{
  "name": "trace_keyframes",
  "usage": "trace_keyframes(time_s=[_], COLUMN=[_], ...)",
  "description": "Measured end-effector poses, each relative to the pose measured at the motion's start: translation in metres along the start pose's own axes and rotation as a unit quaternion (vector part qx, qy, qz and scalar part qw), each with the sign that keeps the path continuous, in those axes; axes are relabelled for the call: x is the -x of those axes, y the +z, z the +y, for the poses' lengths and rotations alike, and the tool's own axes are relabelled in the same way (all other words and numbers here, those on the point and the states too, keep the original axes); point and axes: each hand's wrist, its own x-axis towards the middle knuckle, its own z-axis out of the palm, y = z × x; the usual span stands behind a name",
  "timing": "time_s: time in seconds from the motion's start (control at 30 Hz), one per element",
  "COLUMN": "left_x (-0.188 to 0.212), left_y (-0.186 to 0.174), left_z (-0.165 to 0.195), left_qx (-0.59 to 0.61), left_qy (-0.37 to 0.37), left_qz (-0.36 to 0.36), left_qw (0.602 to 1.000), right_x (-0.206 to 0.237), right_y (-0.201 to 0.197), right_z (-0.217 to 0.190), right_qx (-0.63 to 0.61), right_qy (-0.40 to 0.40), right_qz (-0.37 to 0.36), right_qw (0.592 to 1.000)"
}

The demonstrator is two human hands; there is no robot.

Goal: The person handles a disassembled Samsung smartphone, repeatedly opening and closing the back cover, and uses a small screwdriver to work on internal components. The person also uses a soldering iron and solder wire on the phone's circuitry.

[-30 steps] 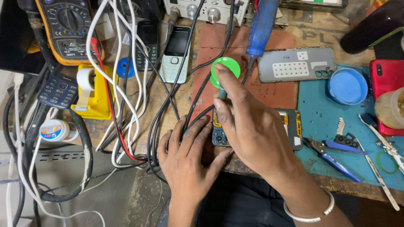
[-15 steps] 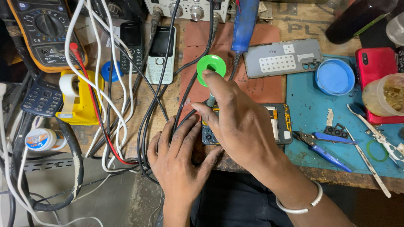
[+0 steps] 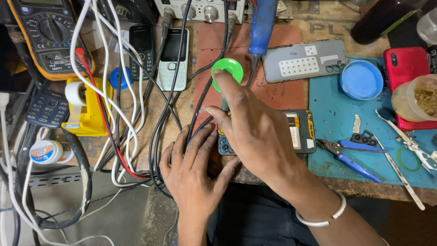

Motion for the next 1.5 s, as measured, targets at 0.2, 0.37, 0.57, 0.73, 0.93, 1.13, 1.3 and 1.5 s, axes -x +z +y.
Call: trace_keyframes(time_s=[0.2,0.37,0.57,0.73,0.93,1.13,1.3,1.5], left_x=[0.001,0.000,0.000,0.000,0.002,0.004,0.005,0.006], left_y=[-0.001,-0.001,-0.001,0.000,0.001,0.004,0.006,0.008], left_z=[-0.001,-0.001,0.000,0.001,0.002,0.001,0.001,0.001], left_qx=[0.001,0.008,0.000,-0.007,-0.012,-0.029,-0.034,-0.046], left_qy=[-0.003,0.001,0.000,0.011,-0.007,-0.009,-0.013,-0.018], left_qz=[0.002,-0.003,0.001,0.012,0.002,-0.003,-0.004,-0.008], left_qw=[1.000,1.000,1.000,1.000,1.000,1.000,0.999,0.999], right_x=[0.000,0.000,0.005,0.021,0.095,0.170,0.205,0.213], right_y=[-0.010,-0.009,-0.004,-0.005,-0.060,-0.089,-0.091,-0.091], right_z=[0.004,0.008,0.001,0.004,0.051,0.100,0.113,0.113], right_qx=[-0.117,-0.135,-0.121,-0.187,-0.273,-0.192,-0.161,-0.105], right_qy=[0.043,-0.014,0.060,0.029,0.196,0.313,0.320,0.299], right_qz=[-0.098,-0.056,-0.054,0.032,0.231,0.274,0.263,0.196], right_qw=[0.987,0.989,0.989,0.981,0.913,0.889,0.896,0.928])
